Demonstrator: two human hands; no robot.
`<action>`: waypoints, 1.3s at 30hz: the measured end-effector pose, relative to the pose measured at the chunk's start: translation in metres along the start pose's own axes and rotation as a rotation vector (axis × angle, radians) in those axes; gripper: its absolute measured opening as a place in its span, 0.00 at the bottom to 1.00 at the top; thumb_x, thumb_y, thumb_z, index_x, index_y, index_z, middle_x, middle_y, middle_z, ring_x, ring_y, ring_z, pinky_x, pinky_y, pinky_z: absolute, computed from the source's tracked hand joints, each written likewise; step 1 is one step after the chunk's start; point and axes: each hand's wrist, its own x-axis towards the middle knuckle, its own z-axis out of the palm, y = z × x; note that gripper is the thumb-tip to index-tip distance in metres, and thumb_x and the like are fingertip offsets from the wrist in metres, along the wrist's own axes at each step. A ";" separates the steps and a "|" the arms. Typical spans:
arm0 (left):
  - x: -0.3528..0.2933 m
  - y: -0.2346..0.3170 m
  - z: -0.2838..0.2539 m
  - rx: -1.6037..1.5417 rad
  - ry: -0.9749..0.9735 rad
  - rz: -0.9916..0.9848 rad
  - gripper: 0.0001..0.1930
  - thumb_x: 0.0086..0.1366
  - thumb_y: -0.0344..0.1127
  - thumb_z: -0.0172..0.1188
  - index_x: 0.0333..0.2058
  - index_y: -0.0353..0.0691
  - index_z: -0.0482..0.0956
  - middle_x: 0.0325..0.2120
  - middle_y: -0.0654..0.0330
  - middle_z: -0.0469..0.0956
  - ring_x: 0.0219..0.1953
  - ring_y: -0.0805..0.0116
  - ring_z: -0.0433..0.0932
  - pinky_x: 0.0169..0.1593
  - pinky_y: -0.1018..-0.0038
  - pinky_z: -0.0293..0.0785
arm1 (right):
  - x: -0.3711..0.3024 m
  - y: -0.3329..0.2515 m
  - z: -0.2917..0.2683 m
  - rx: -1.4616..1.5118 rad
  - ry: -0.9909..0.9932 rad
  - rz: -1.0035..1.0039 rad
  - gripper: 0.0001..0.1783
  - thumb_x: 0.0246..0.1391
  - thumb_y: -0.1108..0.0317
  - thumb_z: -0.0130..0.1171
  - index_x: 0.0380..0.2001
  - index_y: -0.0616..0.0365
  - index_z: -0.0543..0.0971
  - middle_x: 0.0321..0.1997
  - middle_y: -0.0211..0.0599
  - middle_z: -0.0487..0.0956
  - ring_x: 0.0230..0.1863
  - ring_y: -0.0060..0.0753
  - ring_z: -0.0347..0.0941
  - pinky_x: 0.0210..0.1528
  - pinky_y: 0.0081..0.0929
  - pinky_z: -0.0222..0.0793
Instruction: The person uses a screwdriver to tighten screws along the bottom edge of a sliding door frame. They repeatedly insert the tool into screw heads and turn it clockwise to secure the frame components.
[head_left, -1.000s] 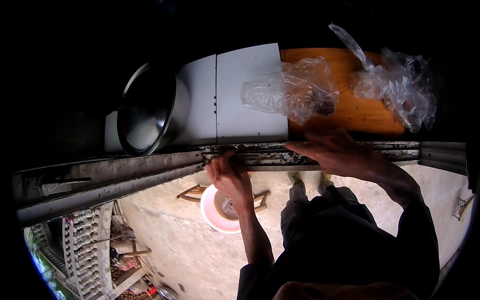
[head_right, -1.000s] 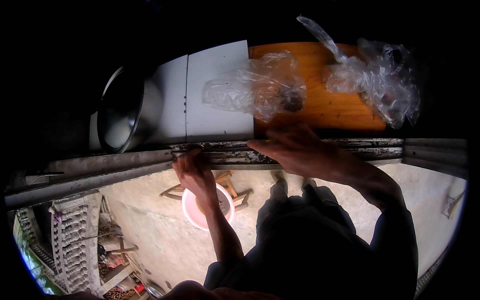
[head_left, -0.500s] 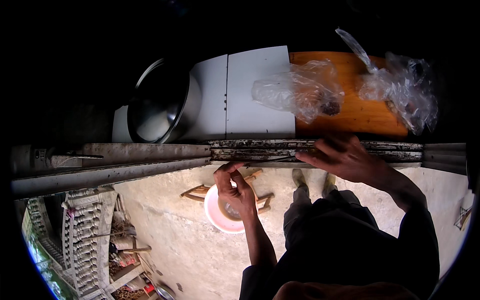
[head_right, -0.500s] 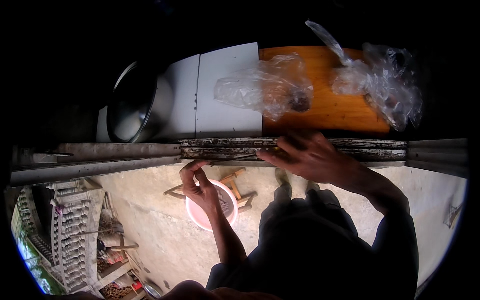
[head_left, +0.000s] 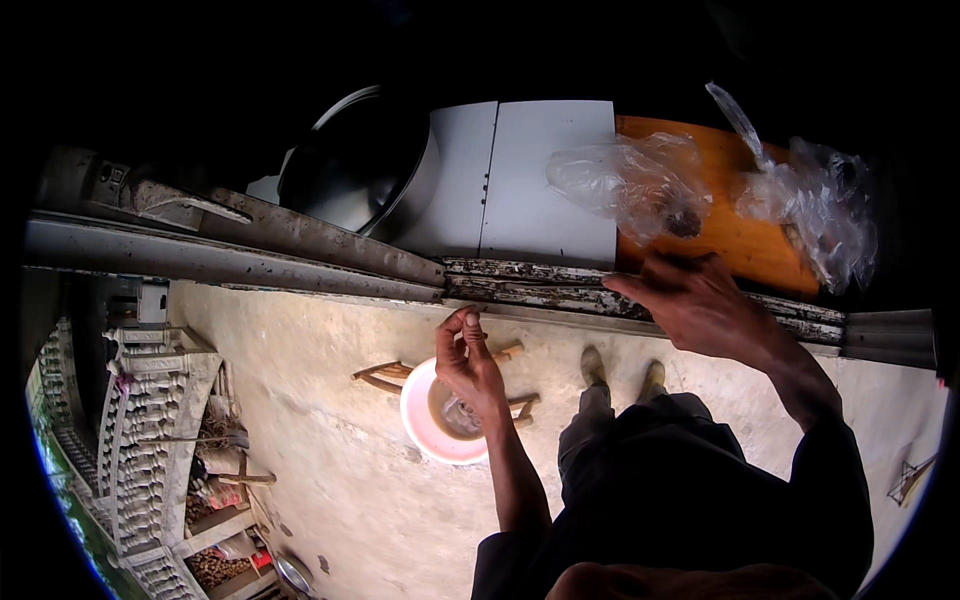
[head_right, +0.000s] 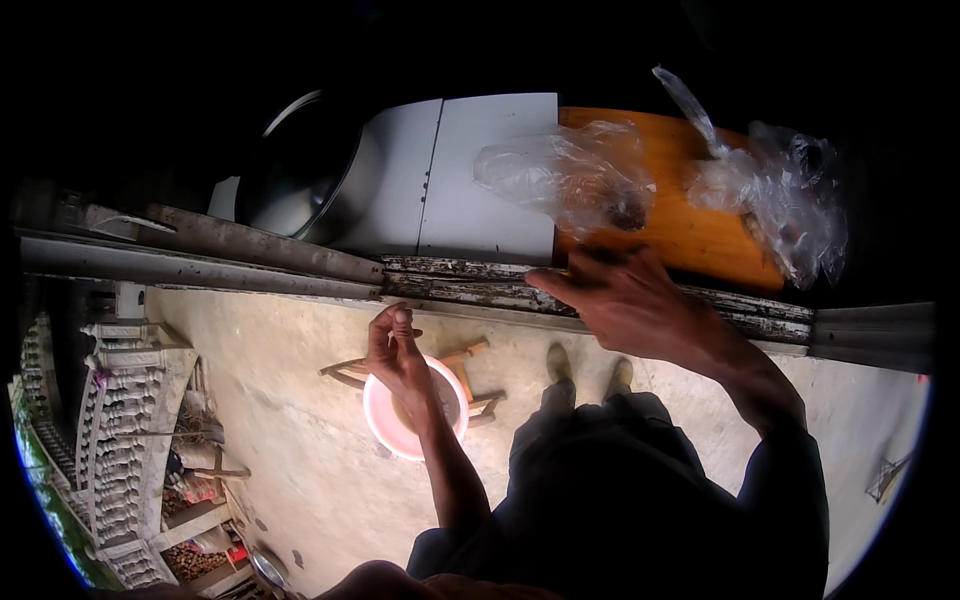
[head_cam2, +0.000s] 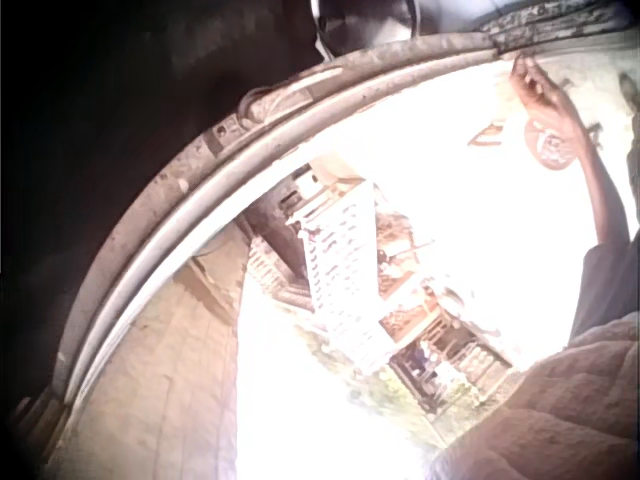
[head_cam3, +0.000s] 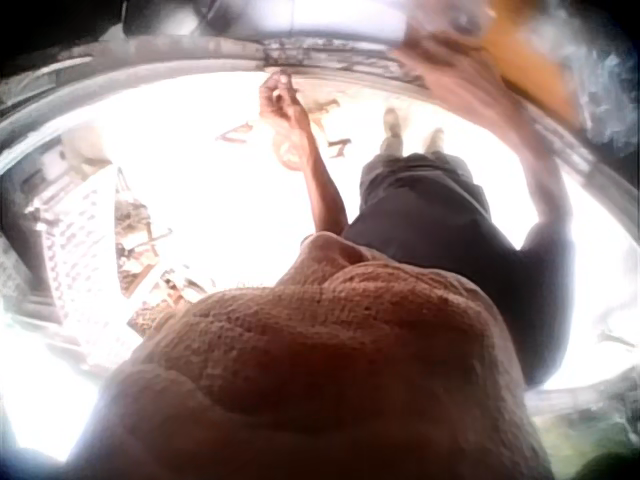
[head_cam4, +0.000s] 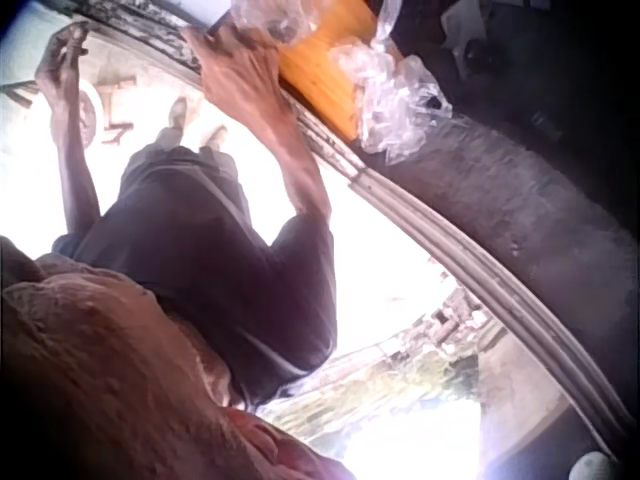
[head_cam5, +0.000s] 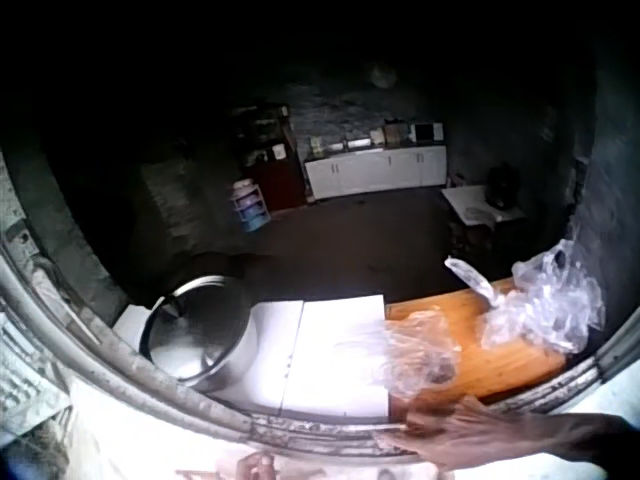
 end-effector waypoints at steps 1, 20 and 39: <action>-0.001 0.004 0.001 -0.093 -0.010 -0.017 0.11 0.71 0.36 0.64 0.45 0.35 0.83 0.37 0.59 0.83 0.38 0.71 0.80 0.40 0.72 0.77 | -0.001 -0.001 0.002 -0.021 0.010 0.000 0.43 0.54 0.76 0.57 0.73 0.35 0.64 0.58 0.47 0.71 0.39 0.36 0.75 0.42 0.43 0.66; -0.029 -0.018 -0.003 -0.320 -0.276 -0.125 0.06 0.69 0.30 0.65 0.42 0.35 0.83 0.33 0.63 0.82 0.35 0.77 0.79 0.39 0.78 0.77 | -0.048 -0.022 0.011 -0.081 0.156 0.081 0.35 0.57 0.74 0.60 0.67 0.33 0.73 0.47 0.27 0.78 0.44 0.30 0.77 0.46 0.38 0.64; -0.072 -0.026 -0.002 0.164 -0.176 0.088 0.04 0.65 0.27 0.65 0.39 0.38 0.85 0.33 0.55 0.84 0.35 0.62 0.82 0.41 0.67 0.77 | 0.084 -0.051 -0.037 -0.370 0.353 -0.275 0.26 0.49 0.78 0.61 0.54 0.56 0.79 0.45 0.42 0.78 0.45 0.35 0.80 0.40 0.36 0.70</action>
